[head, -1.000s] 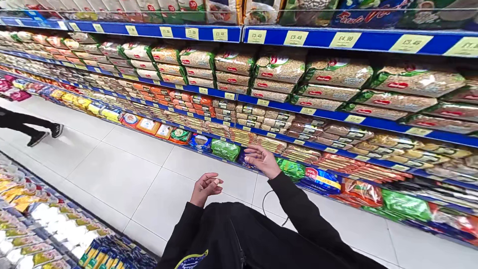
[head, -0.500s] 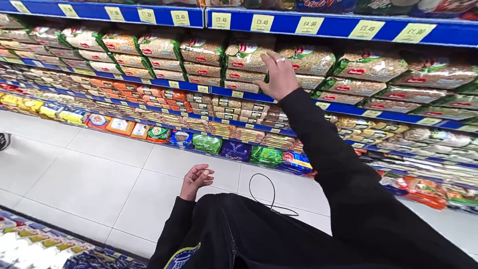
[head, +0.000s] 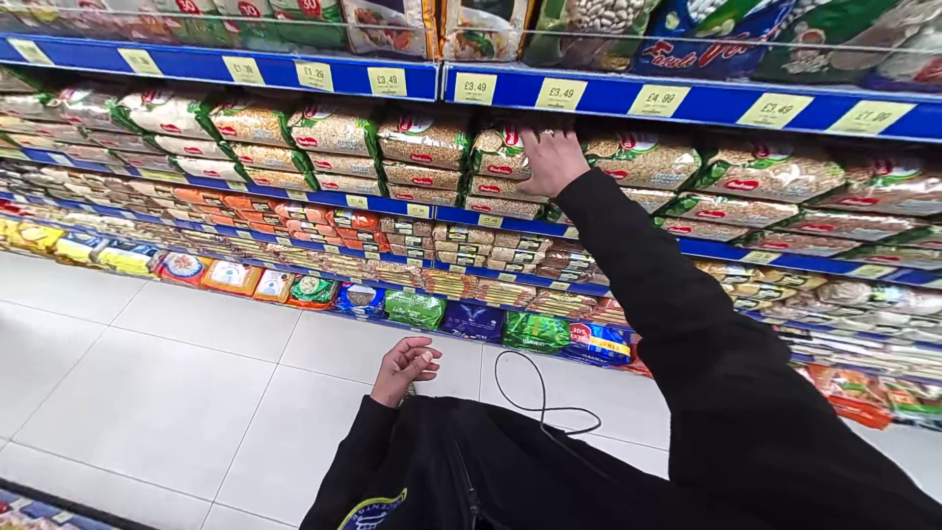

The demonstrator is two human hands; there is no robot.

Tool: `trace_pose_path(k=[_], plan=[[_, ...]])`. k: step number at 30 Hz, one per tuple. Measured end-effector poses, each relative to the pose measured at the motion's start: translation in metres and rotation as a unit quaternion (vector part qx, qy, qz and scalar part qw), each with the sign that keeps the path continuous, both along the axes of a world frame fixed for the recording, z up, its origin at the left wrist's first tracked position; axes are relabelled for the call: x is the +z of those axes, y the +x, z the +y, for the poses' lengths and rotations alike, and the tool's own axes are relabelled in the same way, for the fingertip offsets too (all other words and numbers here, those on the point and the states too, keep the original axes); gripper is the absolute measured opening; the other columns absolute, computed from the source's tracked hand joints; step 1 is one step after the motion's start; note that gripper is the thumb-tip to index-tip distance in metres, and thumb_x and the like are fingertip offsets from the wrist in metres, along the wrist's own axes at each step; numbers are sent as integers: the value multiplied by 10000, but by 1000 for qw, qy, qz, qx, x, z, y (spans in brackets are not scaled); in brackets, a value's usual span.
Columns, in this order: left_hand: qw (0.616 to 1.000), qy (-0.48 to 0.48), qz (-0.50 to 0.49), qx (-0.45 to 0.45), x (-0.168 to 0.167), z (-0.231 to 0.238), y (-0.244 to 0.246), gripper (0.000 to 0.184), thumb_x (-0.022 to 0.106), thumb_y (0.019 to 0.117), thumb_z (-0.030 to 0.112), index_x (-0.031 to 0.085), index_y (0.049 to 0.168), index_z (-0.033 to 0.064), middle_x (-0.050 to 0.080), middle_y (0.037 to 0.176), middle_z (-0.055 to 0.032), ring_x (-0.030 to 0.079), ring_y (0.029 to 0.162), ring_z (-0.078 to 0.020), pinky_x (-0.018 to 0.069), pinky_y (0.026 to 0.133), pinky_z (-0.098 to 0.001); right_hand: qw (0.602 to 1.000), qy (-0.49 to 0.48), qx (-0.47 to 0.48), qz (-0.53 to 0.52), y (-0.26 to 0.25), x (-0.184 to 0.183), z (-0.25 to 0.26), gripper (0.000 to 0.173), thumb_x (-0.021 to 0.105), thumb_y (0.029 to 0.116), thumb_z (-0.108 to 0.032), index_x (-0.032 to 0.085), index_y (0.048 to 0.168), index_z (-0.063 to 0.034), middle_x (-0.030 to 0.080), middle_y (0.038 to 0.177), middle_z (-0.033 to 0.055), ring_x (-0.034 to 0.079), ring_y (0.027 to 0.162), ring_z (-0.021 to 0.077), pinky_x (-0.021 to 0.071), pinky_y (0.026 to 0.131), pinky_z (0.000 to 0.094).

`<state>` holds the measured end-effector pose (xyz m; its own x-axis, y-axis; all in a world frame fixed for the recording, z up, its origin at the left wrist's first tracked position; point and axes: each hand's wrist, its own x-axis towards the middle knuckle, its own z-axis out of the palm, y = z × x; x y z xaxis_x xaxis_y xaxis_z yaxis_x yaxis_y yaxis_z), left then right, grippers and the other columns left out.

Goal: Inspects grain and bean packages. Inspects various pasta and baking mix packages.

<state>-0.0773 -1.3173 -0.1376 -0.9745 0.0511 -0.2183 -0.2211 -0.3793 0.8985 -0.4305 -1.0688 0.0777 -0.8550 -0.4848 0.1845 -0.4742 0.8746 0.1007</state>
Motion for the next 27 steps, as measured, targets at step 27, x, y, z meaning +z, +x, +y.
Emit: trace_pose_path(k=[27], plan=[[961, 26, 72, -265, 33, -71, -118, 501, 686, 971, 147, 506, 1398, -45, 688, 1235, -196, 714, 1067, -310, 611, 911, -449, 989, -43, 48, 132, 117, 4, 0, 927, 857, 701, -240, 442, 1500, -18, 579, 1378, 273, 559, 1285, 469, 356, 1120, 666]])
